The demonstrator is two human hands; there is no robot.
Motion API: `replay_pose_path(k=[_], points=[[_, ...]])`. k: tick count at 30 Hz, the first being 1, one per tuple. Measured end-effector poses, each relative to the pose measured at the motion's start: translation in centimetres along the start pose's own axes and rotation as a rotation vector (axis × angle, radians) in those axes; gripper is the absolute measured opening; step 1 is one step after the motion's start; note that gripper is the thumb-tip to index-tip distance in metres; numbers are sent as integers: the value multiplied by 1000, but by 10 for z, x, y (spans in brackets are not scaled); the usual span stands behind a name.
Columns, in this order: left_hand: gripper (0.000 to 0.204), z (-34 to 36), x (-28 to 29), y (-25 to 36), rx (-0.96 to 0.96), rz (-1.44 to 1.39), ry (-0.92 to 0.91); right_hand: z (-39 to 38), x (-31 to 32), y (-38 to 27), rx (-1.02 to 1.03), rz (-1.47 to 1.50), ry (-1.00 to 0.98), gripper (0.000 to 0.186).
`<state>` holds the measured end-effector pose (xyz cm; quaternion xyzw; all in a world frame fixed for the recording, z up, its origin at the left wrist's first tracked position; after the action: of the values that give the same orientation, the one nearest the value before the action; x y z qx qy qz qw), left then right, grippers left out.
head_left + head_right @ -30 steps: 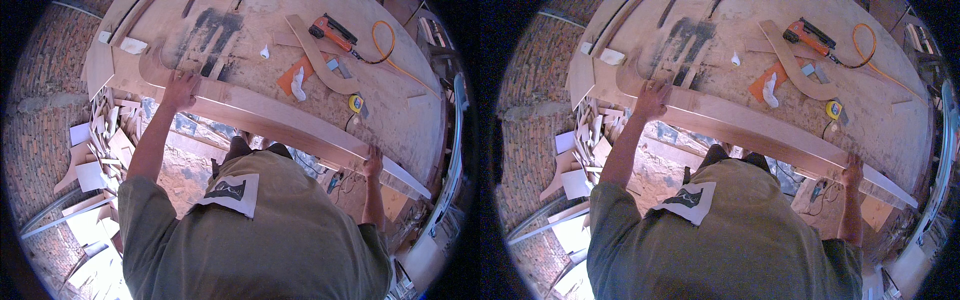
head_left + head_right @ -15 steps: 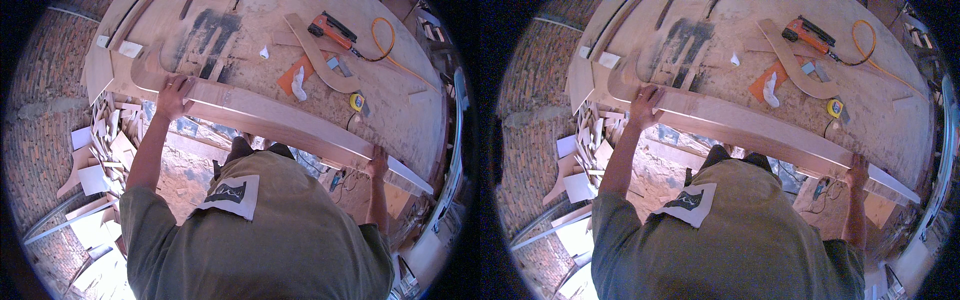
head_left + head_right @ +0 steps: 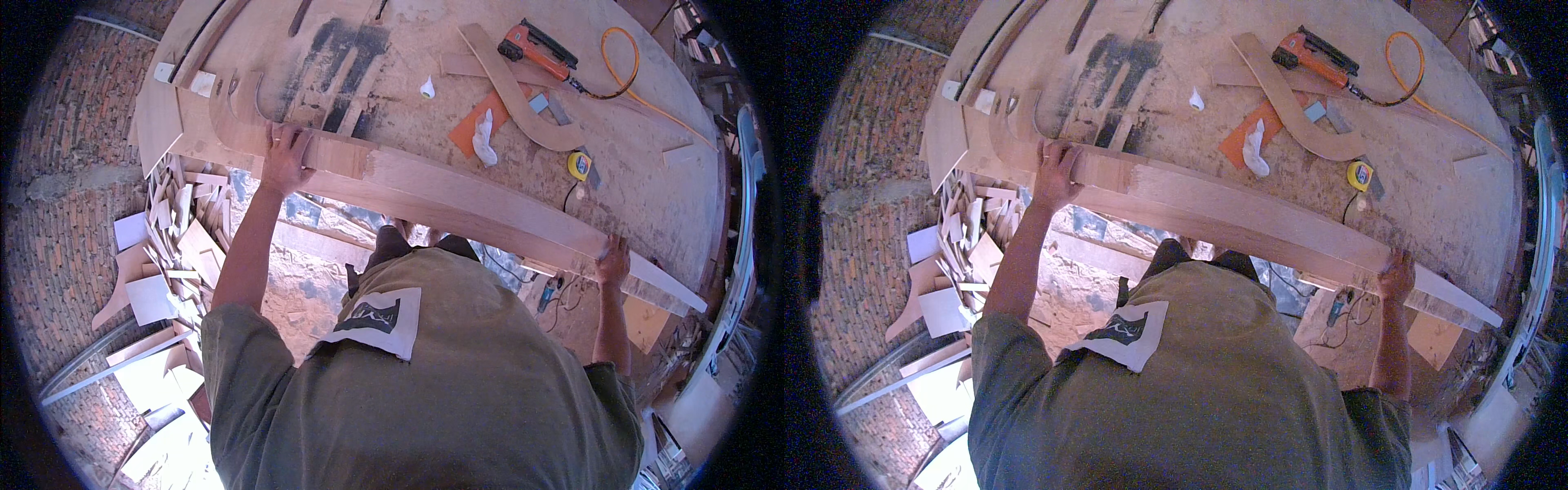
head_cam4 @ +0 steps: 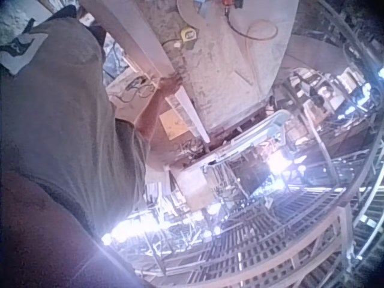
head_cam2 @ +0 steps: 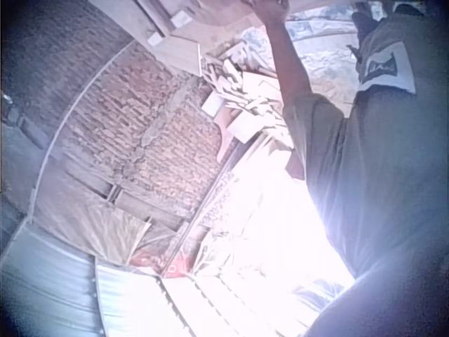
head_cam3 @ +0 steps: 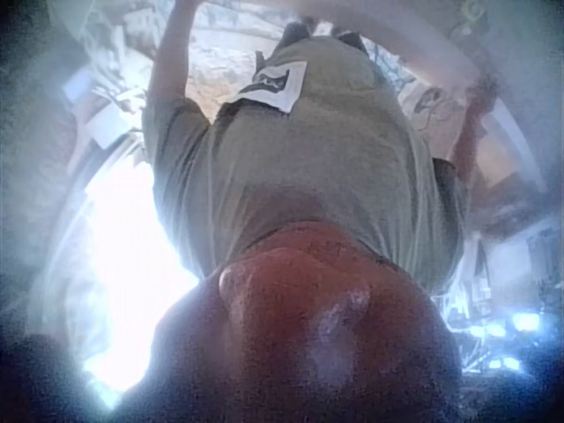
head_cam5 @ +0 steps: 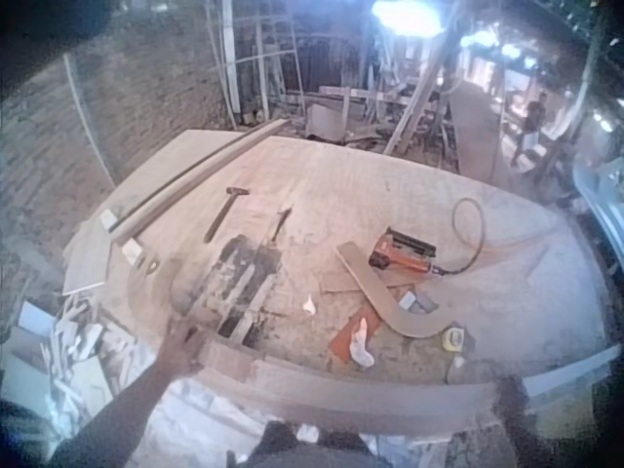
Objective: The person picks up a long wooden board from the floor, places it onto a workbench, aligns a curved wooden template on top of the board, and uses a nail gun to fasten the template to the board.
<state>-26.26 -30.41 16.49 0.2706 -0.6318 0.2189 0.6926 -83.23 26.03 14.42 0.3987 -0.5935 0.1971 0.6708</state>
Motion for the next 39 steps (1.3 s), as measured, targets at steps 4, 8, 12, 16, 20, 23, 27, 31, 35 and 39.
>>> replay_pose_path(k=[4,8,12,16,20,23,27,31,35,39], points=[[89,3,-5,-1,10,27,5,-2,4,0,14,-28,28,74],[88,7,-8,-4,47,47,-29,-2,9,-7,9,-93,-20,74],[89,16,-5,0,41,32,6,-3,-3,3,-62,-143,5,73],[86,18,-8,-2,38,38,25,0,-5,5,-77,-143,8,73],[85,19,-9,-3,27,38,47,4,1,1,-65,-162,-29,73],[86,20,-10,-3,40,51,18,4,2,1,-63,-172,-49,72],[86,21,-9,-3,26,63,25,6,1,2,-76,-151,-49,73],[87,23,-11,-3,38,60,0,7,-1,2,-86,-172,-68,75],[89,23,-12,-2,47,65,-10,10,6,-1,-90,-171,-101,68],[89,21,-11,-2,49,66,-10,14,16,-9,-125,-147,-229,64]])
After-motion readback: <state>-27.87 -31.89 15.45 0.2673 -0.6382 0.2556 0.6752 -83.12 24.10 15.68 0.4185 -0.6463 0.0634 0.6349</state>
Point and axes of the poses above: each hand's wrist, its own z-axis towards the middle knuckle, its own x-axis out of the back of the hand, y = z × x, the point moved 4 cm from there along z, towards the middle knuckle, and after that the axes turned 4 degrees about x, right-handed, at the moved point
